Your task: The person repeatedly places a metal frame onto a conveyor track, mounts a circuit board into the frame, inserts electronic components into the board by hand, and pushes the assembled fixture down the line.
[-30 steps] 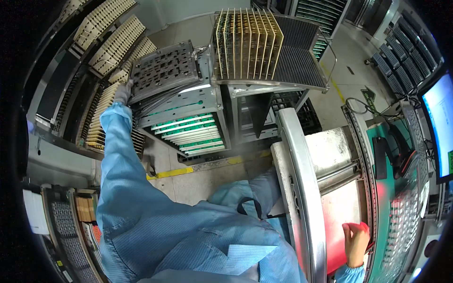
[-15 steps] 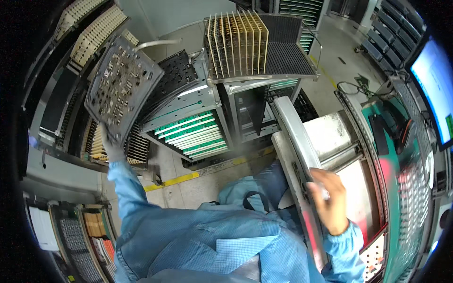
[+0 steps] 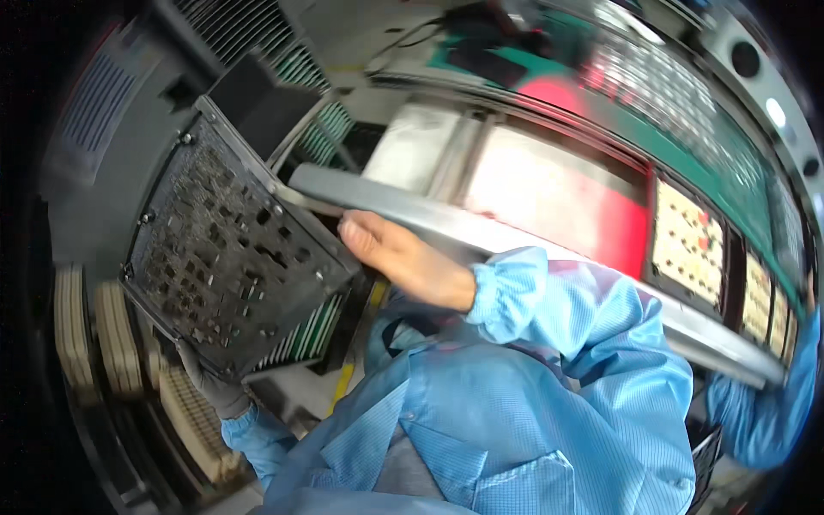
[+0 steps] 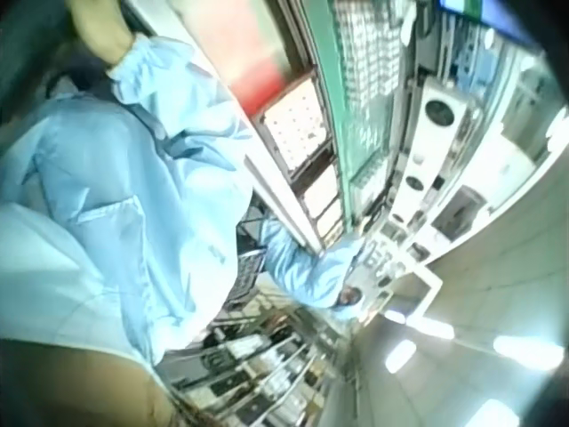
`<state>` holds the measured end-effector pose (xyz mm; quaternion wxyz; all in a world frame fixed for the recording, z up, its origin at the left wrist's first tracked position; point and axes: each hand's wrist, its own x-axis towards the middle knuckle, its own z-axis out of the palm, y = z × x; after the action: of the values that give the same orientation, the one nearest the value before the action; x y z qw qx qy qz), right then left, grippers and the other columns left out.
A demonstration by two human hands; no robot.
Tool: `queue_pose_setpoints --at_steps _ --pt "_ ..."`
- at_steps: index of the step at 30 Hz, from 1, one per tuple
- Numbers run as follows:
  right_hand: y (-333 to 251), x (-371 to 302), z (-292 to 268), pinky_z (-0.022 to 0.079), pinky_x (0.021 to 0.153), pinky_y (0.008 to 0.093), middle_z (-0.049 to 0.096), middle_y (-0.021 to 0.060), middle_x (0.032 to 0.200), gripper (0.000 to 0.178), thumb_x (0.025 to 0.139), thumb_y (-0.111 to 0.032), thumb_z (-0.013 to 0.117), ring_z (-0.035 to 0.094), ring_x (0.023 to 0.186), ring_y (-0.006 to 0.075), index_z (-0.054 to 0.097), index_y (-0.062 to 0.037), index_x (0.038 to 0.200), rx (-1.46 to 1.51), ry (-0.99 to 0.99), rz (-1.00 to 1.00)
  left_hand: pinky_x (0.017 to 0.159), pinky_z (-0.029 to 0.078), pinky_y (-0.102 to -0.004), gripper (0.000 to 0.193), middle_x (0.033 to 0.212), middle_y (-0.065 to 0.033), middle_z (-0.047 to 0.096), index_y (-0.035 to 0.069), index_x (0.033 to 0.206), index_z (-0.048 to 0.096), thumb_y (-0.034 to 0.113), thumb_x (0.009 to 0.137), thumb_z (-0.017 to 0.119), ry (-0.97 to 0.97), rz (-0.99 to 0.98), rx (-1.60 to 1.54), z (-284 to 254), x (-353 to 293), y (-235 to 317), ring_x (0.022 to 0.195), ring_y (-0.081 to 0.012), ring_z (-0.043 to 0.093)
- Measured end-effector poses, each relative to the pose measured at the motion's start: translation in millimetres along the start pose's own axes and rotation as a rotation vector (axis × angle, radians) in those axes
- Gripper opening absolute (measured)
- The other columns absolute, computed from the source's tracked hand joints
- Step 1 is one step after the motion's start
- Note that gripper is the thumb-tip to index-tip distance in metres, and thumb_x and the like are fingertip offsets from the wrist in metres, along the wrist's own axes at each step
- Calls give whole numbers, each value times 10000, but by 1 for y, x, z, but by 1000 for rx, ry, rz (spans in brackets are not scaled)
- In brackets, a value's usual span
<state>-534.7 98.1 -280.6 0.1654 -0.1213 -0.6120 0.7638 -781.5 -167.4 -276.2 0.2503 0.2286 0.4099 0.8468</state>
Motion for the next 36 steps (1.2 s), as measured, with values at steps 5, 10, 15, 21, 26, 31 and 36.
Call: queue_pose_setpoints --at_steps 5,10,15,21,26,31,36 --pt "10 -28 -59 329 1075 327 399 183 1406 845 931 -618 317 393 1305 232 241 80 1401 656 340 30 1040 359 -420 452 1340 -122 479 70 1380 405 319 1006 356 -512 -219 -22 41 63 -52 1223 -244 465" --pt "11 -21 -143 427 989 313 522 121 1302 707 918 -562 447 553 1110 184 445 28 1308 786 722 -291 722 499 -265 333 997 -65 587 19 1230 487 229 976 439 -333 -218 260 110 95 -128 838 -130 586" --pt "5 -23 -182 495 889 270 542 56 1243 605 921 -250 607 563 1058 111 331 -18 1407 375 700 -295 701 490 -253 321 981 -76 591 -11 1185 505 224 972 452 -486 -478 396 161 115 -158 793 -115 578" --pt "27 -23 -242 372 1016 266 409 125 1403 697 868 -40 624 464 1209 145 232 48 1438 -75 886 -279 769 487 -246 351 993 -73 623 -41 1171 533 243 970 482 -512 -635 433 193 147 -201 856 -114 597" --pt "40 -23 -266 305 1074 285 302 151 1486 744 827 -4 635 359 1321 185 218 61 1439 -382 979 -166 783 497 -262 377 1087 -96 613 -41 1202 527 250 965 492 -568 -806 424 203 170 -229 927 -153 613" --pt "36 -26 -266 406 982 277 545 107 1278 573 871 -150 651 521 1153 146 402 62 1343 -6 1016 -197 784 497 -277 369 1078 -91 620 -30 1204 530 249 966 485 -602 -811 362 212 182 -249 916 -154 611" --pt "42 -23 -268 481 786 304 644 88 1046 515 943 -434 524 600 906 150 583 31 1156 217 1049 17 839 518 -293 387 1130 -109 615 -31 1256 499 239 983 454 -698 -873 330 222 205 -277 966 -179 626"
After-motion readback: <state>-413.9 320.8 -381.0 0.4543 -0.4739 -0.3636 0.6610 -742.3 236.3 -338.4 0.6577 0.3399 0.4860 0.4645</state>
